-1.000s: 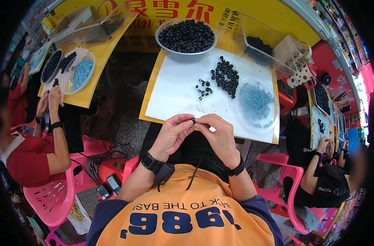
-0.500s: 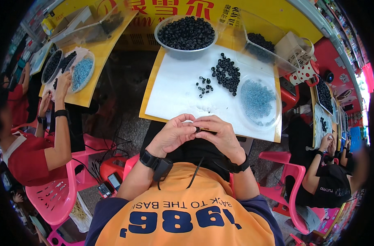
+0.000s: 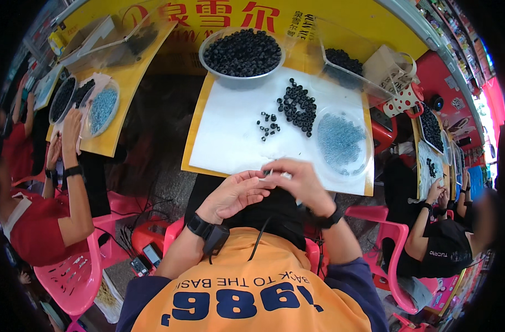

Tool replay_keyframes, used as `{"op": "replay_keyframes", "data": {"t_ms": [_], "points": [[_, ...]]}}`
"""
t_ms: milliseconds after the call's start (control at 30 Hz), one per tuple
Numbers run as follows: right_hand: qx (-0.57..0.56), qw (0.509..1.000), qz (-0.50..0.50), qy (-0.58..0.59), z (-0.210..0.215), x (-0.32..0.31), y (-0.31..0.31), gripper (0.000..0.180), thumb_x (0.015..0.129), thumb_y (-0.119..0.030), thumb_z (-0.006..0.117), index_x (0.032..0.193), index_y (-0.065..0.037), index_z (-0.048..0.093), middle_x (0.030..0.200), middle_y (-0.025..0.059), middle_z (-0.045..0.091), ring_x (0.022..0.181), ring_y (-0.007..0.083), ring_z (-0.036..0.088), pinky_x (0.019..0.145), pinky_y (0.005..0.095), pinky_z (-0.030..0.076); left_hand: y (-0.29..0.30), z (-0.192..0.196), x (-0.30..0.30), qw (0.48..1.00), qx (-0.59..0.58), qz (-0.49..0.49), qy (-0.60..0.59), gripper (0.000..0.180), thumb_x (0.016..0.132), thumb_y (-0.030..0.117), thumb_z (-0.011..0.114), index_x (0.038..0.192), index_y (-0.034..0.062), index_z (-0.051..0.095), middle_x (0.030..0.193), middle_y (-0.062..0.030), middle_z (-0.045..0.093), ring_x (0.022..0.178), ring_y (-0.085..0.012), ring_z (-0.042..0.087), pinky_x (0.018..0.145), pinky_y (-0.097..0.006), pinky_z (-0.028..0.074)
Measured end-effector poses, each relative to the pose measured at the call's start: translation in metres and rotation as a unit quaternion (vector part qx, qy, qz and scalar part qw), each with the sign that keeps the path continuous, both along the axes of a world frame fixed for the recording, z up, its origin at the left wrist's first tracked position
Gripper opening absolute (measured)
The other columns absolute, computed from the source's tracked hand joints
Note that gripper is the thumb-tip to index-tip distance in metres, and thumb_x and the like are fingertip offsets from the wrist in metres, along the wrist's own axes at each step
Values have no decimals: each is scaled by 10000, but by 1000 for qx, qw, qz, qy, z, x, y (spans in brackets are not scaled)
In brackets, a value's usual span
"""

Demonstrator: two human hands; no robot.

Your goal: Sorting and inspecting small rubber gaskets and plastic components at a manufacturing workstation.

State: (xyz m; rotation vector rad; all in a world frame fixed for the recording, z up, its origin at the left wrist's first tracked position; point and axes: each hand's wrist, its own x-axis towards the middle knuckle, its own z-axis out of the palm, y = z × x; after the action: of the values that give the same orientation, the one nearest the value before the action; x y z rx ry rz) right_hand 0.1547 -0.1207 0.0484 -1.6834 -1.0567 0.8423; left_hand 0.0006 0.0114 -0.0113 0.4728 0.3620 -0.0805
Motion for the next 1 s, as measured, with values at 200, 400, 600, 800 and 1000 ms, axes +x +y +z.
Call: {"op": "replay_keyframes", "data": {"t_ms": [200, 400, 600, 800, 1000], "points": [[256, 945, -171, 107, 72, 149, 42, 446, 912, -111, 603, 1291, 81, 464, 1074, 115, 623, 1004, 161, 603, 896, 267, 475, -2, -9, -1, 998, 10, 57, 31, 270, 983, 174, 496, 1198, 13, 475, 1157, -207, 602, 954, -206, 648, 799, -283, 563], [104, 953, -217, -184, 28, 178, 45, 381, 855, -160, 633, 1196, 5, 593, 818, 66, 665, 770, 105, 610, 705, 253, 476, 3, -11, -7, 997, 10, 61, 38, 247, 972, 146, 511, 1176, 7, 495, 1128, -190, 618, 957, -205, 647, 818, -292, 554], [51, 941, -33, -333, -31, 85, 71, 149, 766, -93, 664, 895, -28, 700, 858, 144, 643, 830, 311, 625, 744, 365, 500, 5, -15, -12, 997, 6, 59, 40, 245, 955, 149, 548, 1161, 20, 520, 1093, -144, 632, 961, -186, 637, 835, -286, 537], [17, 904, -16, -427, -64, 85, 76, 145, 751, -56, 649, 891, -27, 678, 891, 122, 632, 898, 304, 600, 786, 387, 490, 5, -18, -12, 997, -3, 62, 34, 240, 955, 134, 540, 1164, 17, 523, 1092, -139, 637, 958, -190, 639, 834, -294, 536], [78, 957, -4, -278, -10, 22, 58, 251, 749, -29, 686, 1000, -36, 671, 893, 102, 651, 800, 266, 610, 688, 337, 500, 6, -6, -3, 982, 31, 183, 36, 225, 936, 107, 576, 1142, 16, 566, 1048, -119, 649, 939, -184, 649, 817, -296, 551]]}}
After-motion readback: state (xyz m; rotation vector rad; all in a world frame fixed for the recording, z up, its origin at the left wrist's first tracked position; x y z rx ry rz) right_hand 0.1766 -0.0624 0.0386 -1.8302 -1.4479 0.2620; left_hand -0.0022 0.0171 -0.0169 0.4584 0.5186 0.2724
